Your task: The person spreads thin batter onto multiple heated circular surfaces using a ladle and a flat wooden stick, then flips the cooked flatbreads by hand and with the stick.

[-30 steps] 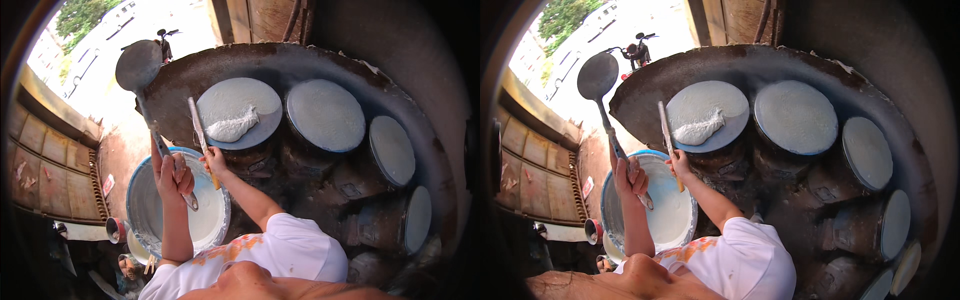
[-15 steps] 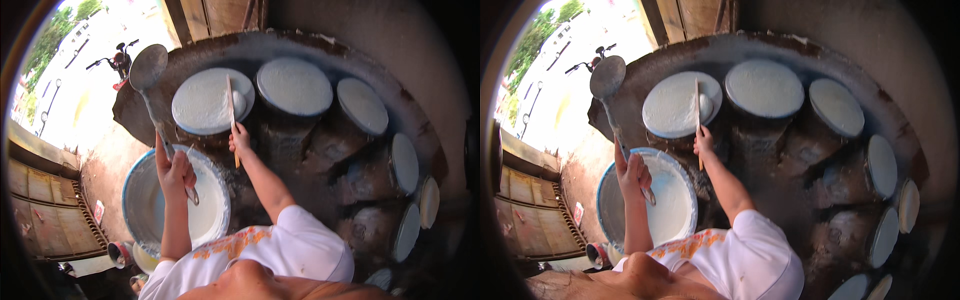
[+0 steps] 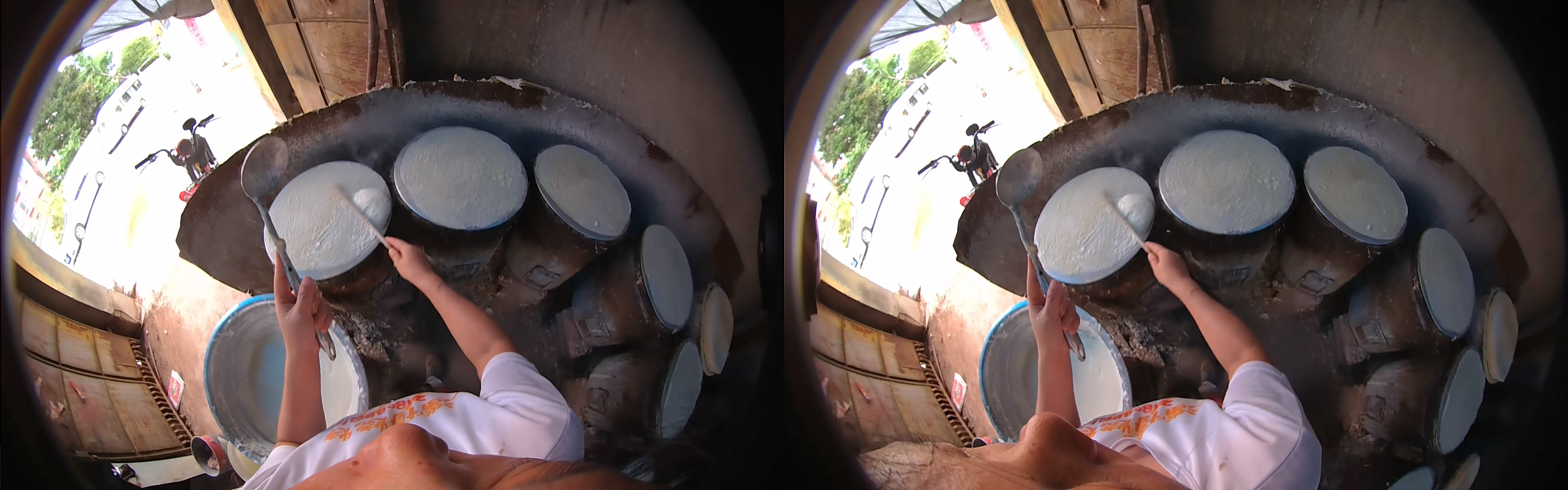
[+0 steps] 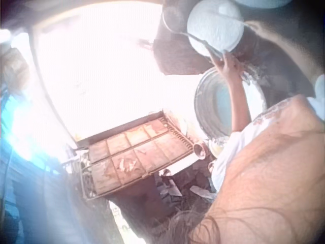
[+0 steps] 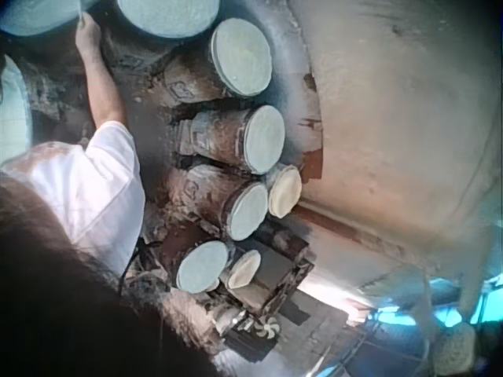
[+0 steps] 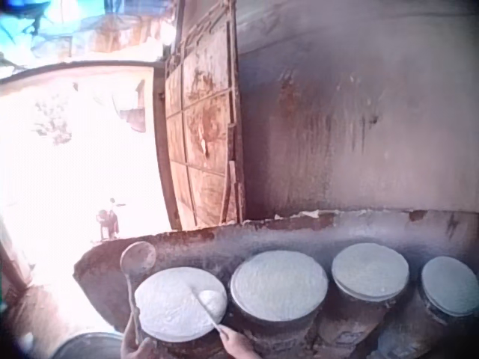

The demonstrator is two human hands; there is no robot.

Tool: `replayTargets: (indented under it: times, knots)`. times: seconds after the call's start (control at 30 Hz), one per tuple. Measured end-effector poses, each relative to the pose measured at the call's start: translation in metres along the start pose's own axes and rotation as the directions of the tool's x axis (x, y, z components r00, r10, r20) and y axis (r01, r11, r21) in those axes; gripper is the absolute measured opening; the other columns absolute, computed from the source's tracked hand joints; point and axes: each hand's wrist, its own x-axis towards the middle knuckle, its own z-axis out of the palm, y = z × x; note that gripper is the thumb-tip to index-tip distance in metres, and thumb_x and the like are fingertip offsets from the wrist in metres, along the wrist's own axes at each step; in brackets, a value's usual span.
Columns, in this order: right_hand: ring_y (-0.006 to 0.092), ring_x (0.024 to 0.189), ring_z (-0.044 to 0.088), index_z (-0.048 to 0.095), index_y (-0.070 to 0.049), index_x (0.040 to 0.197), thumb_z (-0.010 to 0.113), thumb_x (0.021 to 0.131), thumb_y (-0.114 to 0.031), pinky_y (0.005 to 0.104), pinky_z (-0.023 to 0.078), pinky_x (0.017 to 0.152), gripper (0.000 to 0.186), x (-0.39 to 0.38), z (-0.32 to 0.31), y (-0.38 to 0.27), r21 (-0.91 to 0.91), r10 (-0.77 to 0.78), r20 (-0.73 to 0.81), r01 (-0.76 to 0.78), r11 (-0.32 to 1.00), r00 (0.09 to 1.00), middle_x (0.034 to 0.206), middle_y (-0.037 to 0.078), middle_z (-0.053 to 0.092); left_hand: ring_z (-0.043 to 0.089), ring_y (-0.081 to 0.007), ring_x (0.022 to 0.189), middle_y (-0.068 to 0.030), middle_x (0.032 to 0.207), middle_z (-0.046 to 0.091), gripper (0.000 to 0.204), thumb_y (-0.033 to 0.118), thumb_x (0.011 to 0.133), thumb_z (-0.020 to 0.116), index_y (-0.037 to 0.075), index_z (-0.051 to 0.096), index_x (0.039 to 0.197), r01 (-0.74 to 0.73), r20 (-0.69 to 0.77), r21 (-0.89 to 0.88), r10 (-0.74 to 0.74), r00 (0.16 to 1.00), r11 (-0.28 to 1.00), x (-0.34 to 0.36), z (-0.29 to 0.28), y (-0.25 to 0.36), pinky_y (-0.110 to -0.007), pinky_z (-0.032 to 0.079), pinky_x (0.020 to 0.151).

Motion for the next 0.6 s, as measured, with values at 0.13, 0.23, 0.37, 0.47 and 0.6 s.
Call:
replayTargets:
  times: [0.13,0.23,0.37,0.47,0.6]
  knots:
    - [0.0367,0.073,0.064,0.059,-0.009,0.116,0.051,0.089,-0.015,0.0463,0.05,0.06,0.028,0.0,-0.093,-0.025,-0.237,0.36,0.072,-0.335,0.912,0.93,0.082,0.022,0.065,0.027,-0.0049,0.037,0.0029,0.057,0.031,0.059,0.011,0.096,0.048,0.026,0.022,0.147,0.191,-0.004,-0.063,-0.191,0.982,0.98,0.021,0.019,-0.008,-0.02,0.024,0.032]
    - [0.0378,0.064,0.062,0.06,-0.012,0.11,0.049,0.089,-0.014,0.0485,0.047,0.055,0.023,-0.04,-0.12,0.005,-0.134,0.319,0.066,-0.309,0.942,0.945,0.071,0.021,0.062,0.029,-0.0047,0.039,0.003,0.062,0.035,0.056,0.015,0.097,0.047,0.027,0.023,0.146,0.288,0.012,-0.054,-0.288,0.958,0.956,0.05,0.039,-0.034,-0.019,0.024,0.032]
    - [0.0377,0.07,0.061,0.061,-0.019,0.107,0.05,0.09,-0.024,0.05,0.045,0.059,0.021,-0.007,-0.078,-0.008,-0.249,0.222,0.268,-0.155,0.956,0.937,0.076,0.018,0.062,0.028,-0.0041,0.039,0.0045,0.059,0.033,0.025,0.023,0.098,0.046,0.015,0.049,0.122,0.36,-0.012,-0.358,-0.39,0.921,0.861,0.083,-0.002,-0.048,-0.02,0.025,0.033]
    - [0.0361,0.077,0.063,0.061,-0.018,0.11,0.049,0.09,-0.026,0.0483,0.049,0.062,0.025,0.03,-0.113,0.011,-0.274,0.334,0.293,-0.256,0.927,0.896,0.085,0.018,0.065,0.026,-0.0041,0.038,0.0068,0.053,0.023,0.038,0.033,0.1,0.041,0.015,0.034,0.067,0.639,0.42,-0.704,-0.544,0.726,0.309,0.089,-0.009,-0.046,-0.02,0.025,0.036]
    - [0.0364,0.086,0.061,0.061,-0.015,0.113,0.051,0.091,-0.027,0.0464,0.049,0.07,0.027,0.032,-0.121,0.007,-0.18,0.168,0.49,-0.09,0.98,0.855,0.092,0.016,0.065,0.029,-0.0038,0.043,0.0057,0.056,0.032,0.03,0.026,0.1,0.043,0.014,0.041,0.072,0.602,0.389,-0.726,-0.522,0.759,0.334,0.099,0.012,-0.046,-0.02,0.03,0.042]
